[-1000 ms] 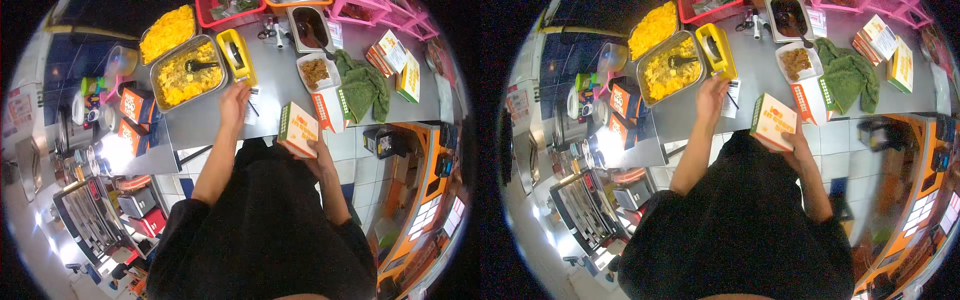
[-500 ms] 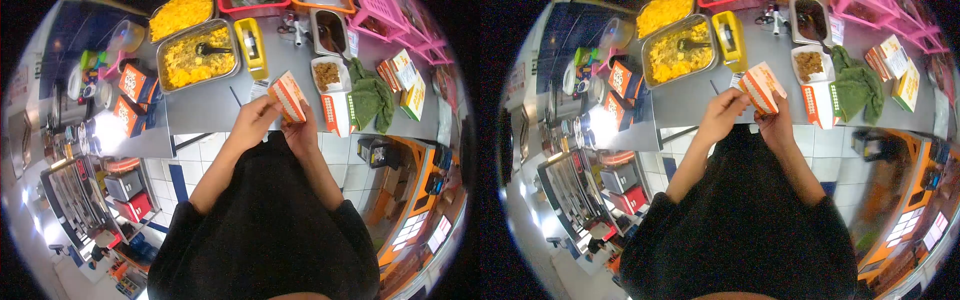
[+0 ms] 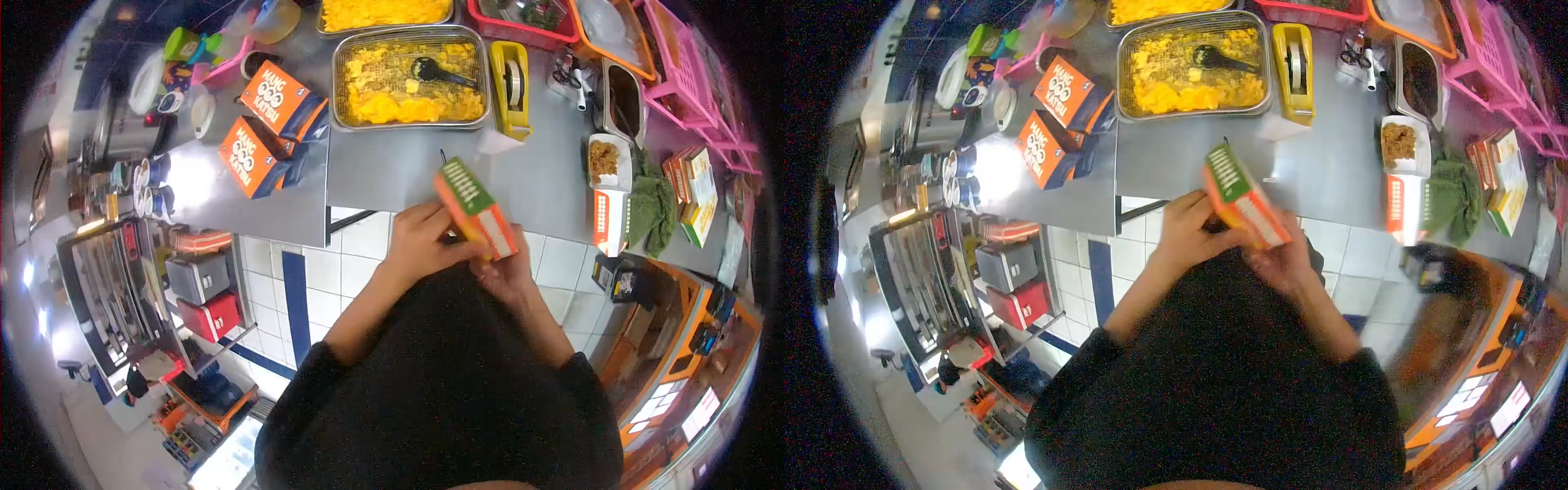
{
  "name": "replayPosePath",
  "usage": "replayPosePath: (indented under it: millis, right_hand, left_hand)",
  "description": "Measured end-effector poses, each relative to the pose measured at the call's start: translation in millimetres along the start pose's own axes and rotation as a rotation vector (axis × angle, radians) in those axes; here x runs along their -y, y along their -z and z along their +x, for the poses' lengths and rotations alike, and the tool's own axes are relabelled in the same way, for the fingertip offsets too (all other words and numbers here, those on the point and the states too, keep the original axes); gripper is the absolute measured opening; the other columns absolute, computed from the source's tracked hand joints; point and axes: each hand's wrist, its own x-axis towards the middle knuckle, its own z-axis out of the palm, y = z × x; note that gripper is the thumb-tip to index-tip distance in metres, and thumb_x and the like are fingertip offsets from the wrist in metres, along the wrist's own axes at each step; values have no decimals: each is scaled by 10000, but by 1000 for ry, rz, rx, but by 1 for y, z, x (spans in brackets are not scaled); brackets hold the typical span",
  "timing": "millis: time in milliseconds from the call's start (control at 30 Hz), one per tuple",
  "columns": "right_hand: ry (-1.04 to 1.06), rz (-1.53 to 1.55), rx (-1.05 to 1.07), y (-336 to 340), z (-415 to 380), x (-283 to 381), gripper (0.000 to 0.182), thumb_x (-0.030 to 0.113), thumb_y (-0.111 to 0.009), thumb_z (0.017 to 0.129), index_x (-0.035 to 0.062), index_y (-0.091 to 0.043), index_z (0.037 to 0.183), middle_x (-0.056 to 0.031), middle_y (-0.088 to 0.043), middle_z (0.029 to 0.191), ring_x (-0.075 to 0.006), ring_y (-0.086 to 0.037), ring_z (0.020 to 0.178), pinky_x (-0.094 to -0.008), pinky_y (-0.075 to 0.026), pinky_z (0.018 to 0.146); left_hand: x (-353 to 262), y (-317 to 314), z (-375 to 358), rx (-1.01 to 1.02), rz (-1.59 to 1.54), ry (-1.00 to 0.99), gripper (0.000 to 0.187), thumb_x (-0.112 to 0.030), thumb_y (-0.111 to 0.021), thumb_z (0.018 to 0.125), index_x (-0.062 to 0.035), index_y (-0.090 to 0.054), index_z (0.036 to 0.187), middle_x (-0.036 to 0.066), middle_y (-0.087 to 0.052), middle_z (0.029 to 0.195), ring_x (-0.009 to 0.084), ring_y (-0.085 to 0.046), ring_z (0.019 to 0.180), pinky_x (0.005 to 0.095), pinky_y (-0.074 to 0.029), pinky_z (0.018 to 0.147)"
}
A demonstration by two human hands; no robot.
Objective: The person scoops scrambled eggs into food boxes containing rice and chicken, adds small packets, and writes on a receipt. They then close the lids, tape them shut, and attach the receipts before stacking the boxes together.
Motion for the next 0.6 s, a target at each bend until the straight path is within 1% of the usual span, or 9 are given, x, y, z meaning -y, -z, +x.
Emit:
replayPosePath:
  millis: [67,133,167,233,300,400,500,533,600]
  right_hand:
    - [-167,51,154,13,13,-21,444,439,-477,994,66,-553,1223,-100,-656,1005,-147,-542,548,-220,-402,407]
    - [-140,-28,59,-12,29,-41,469,368,-521,982,79,-482,1349,-119,-658,1032,-159,-583,563,-237,-417,411]
    - [2,-235,303,-32,35,-40,591,265,-591,960,118,-336,1472,-77,-631,976,-168,-591,582,-251,-426,440]
    - [237,-695,357,-64,52,-45,747,197,-628,959,155,-186,1559,-112,-646,1084,-174,-623,609,-280,-500,516]
    - [695,-873,421,-66,100,-78,800,134,-646,934,183,-172,1577,-61,-642,1050,-109,-627,681,-256,-505,584]
    - [657,-1193,407,-104,81,-46,638,172,-621,963,134,-334,1531,-27,-649,1005,-91,-596,698,-264,-496,626]
    - [984,-1405,-447,-82,100,-3,378,297,-539,1019,28,-618,1273,-33,-646,810,-86,-539,678,-273,-466,620]
    - [1095,-1387,-597,-58,104,15,428,411,-500,1010,71,-628,1237,-177,-703,843,-358,-697,799,-425,-534,727]
    - [945,-1474,-706,-30,95,50,498,500,-379,1025,116,-640,1205,-214,-704,912,-408,-683,905,-472,-526,783]
  left_hand:
    - [48,18,-31,-48,227,-91,232,-200,-821,725,-68,-670,840,80,-638,724,252,-639,630,350,-515,582]
    - [98,42,-56,-245,151,219,164,-113,-736,834,-26,-680,961,86,-689,793,199,-654,663,329,-531,613]
    - [110,66,-57,-263,-394,584,238,-184,-650,957,-4,-648,1113,88,-709,918,183,-684,775,314,-547,681]
    - [96,115,-40,-206,-1279,743,385,-261,-595,1006,3,-566,1284,103,-692,1070,190,-689,879,290,-554,761]
    - [110,139,-44,-247,-898,726,472,-193,-607,983,15,-470,1385,115,-649,1192,192,-671,982,317,-566,810]
    - [112,186,-13,-152,-706,683,465,-127,-584,963,29,-461,1384,137,-621,1253,223,-630,1114,368,-536,930]
    - [131,222,27,-531,-823,726,465,-291,-610,956,-10,-522,1316,119,-617,1207,211,-622,1083,329,-537,801]
    - [159,232,39,-558,-767,697,469,-307,-582,967,5,-530,1313,133,-638,1188,222,-648,1051,333,-548,773]
    - [209,245,62,-552,-565,735,502,-364,-561,967,20,-555,1291,149,-670,1138,228,-674,1022,334,-544,752]
